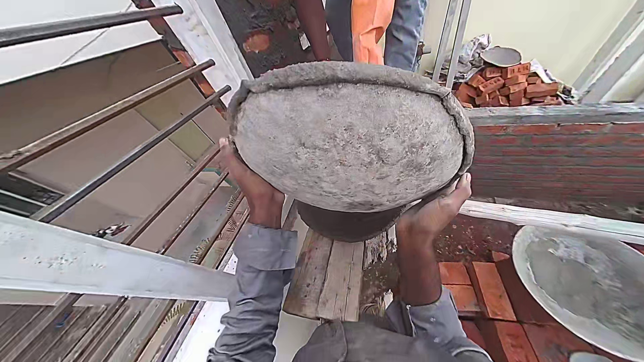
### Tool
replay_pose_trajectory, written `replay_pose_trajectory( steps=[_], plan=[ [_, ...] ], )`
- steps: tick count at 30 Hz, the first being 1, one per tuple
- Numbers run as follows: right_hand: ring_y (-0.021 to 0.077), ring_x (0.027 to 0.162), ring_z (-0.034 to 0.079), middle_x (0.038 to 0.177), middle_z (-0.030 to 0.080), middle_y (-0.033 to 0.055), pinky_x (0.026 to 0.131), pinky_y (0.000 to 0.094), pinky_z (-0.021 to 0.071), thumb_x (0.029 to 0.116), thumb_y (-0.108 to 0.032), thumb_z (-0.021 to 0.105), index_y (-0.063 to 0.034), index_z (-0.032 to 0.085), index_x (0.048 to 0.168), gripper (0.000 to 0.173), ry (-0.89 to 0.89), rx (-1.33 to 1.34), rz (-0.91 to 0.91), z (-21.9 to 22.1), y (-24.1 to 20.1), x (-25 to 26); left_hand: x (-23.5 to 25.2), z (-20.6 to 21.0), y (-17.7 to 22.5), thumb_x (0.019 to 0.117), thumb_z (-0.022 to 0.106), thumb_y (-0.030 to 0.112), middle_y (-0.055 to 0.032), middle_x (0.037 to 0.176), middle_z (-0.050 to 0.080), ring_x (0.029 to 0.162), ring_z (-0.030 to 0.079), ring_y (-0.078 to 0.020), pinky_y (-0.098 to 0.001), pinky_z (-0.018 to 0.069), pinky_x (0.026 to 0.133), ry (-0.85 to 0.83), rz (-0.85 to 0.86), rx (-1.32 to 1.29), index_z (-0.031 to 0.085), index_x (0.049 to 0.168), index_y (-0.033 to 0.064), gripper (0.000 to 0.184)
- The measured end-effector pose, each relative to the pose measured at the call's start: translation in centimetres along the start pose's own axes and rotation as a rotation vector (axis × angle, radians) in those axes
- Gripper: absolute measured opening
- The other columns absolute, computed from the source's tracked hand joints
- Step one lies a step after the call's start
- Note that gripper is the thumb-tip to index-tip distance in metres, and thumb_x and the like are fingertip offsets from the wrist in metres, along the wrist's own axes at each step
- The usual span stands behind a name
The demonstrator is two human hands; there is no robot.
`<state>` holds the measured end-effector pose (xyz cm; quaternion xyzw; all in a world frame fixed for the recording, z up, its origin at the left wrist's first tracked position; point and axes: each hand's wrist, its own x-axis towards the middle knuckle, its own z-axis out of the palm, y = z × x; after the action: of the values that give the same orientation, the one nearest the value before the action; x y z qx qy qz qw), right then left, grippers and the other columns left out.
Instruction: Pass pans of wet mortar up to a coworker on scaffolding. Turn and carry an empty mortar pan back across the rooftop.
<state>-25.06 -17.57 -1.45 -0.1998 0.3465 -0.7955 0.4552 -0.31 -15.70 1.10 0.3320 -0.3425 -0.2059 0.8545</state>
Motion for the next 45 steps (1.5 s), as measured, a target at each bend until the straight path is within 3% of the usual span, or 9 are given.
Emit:
replay_pose_trajectory(
  steps=[7, 11, 15, 23, 28, 30, 32, 39, 45],
  plan=[
    [0.017, 0.135, 0.051, 0.145, 0.051, 0.0081, 0.113, 0.0415, 0.0439, 0.1082, -0.04, 0.025, -0.0106, 0.038, 0.148, 0.052, -0.096, -0.069, -0.012, -0.6, 0.9, 2.1, 2.7, 2.9, -0.6, 0.1106, 0.011, 0.05, -0.0052, 0.141, 0.059, 0.13, 0.058, -0.0215, -0.0499, 0.0503, 0.108, -0.09, -0.065, 0.207, 0.044, 0.149, 0.0179, 0.06],
    [0.0189, 0.137, 0.048, 0.149, 0.045, 0.0106, 0.114, 0.0446, 0.0443, 0.1101, -0.036, 0.026, -0.0062, 0.035, 0.15, 0.051, -0.238, -0.059, -0.122, 1.2, -1.4, 3.4, 7.2, 6.7, 2.1, 0.1117, 0.003, 0.04, -0.0139, 0.14, 0.056, 0.129, 0.057, -0.0257, -0.0507, 0.0505, 0.108, -0.149, 0.044, 0.247, 0.035, 0.149, 0.0081, 0.058],
    [0.0153, 0.146, 0.038, 0.161, 0.036, 0.0026, 0.119, 0.0433, 0.0366, 0.111, -0.041, 0.027, -0.0163, 0.03, 0.158, 0.053, -0.38, -0.058, -0.075, 1.0, -2.9, 2.8, 8.5, 7.9, 5.3, 0.1123, 0.006, 0.039, -0.014, 0.136, 0.058, 0.127, 0.059, -0.0254, -0.05, 0.0512, 0.107, -0.153, 0.089, 0.222, 0.04, 0.145, 0.007, 0.057],
    [0.0139, 0.142, 0.043, 0.151, 0.047, 0.0031, 0.12, 0.0418, 0.0352, 0.1106, -0.04, 0.017, -0.0141, 0.04, 0.15, 0.053, -0.387, 0.045, -0.15, -1.2, -1.5, -2.1, 2.7, -1.0, 4.4, 0.1103, 0.005, 0.044, -0.0136, 0.136, 0.059, 0.128, 0.057, -0.0286, -0.057, 0.0482, 0.107, -0.109, 0.043, -0.069, 0.042, 0.145, 0.0109, 0.061],
    [0.0146, 0.139, 0.046, 0.153, 0.047, 0.0084, 0.115, 0.0317, 0.0382, 0.1057, -0.05, -0.002, -0.0055, 0.037, 0.153, 0.075, -0.483, 0.155, -0.149, -4.4, -0.4, -4.9, -1.0, -9.2, 6.0, 0.1061, -0.004, 0.053, -0.0111, 0.161, 0.039, 0.144, 0.045, -0.0222, -0.0344, 0.0403, 0.116, -0.141, -0.295, -0.21, 0.022, 0.161, 0.0116, 0.073],
    [0.0143, 0.149, 0.035, 0.166, 0.031, 0.0111, 0.121, 0.0298, 0.0305, 0.1066, -0.046, 0.0, -0.0023, 0.019, 0.162, 0.073, -0.517, 0.036, -0.15, -6.3, -1.5, -7.1, -2.9, -10.5, 7.0, 0.1039, -0.008, 0.05, -0.0123, 0.169, 0.022, 0.153, 0.031, -0.0229, -0.0339, 0.0293, 0.123, -0.202, -0.361, -0.221, 0.005, 0.164, 0.0127, 0.072],
    [0.0088, 0.154, 0.024, 0.172, 0.018, 0.0045, 0.124, 0.0264, 0.024, 0.1093, -0.045, 0.005, -0.0076, 0.007, 0.165, 0.067, -0.524, -0.072, -0.105, -7.2, -3.8, -10.5, -4.6, -11.2, 7.0, 0.1033, -0.008, 0.049, -0.0167, 0.166, 0.028, 0.149, 0.038, -0.0263, -0.0373, 0.0349, 0.12, -0.167, -0.36, -0.318, 0.006, 0.164, 0.0107, 0.074],
    [0.0114, 0.142, 0.045, 0.161, 0.039, 0.0124, 0.115, 0.0276, 0.0382, 0.108, -0.034, 0.005, -0.0044, 0.013, 0.163, 0.063, -0.445, 0.001, -0.006, -10.1, -4.4, -11.3, -7.5, -14.0, 8.4, 0.1028, -0.005, 0.051, -0.0142, 0.166, 0.029, 0.149, 0.038, -0.0231, -0.035, 0.0355, 0.119, -0.31, -0.463, -0.284, 0.004, 0.164, 0.0119, 0.073],
    [0.0153, 0.148, 0.038, 0.164, 0.033, 0.0173, 0.12, 0.0288, 0.0337, 0.108, -0.033, 0.017, 0.004, 0.016, 0.161, 0.064, -0.496, -0.044, 0.077, -14.2, -3.9, -13.2, -13.0, -17.0, 9.0, 0.1046, -0.003, 0.045, -0.0196, 0.166, 0.027, 0.15, 0.037, -0.03, -0.0388, 0.0355, 0.12, -0.273, -0.428, -0.287, 0.006, 0.163, 0.0051, 0.071]
  ],
)
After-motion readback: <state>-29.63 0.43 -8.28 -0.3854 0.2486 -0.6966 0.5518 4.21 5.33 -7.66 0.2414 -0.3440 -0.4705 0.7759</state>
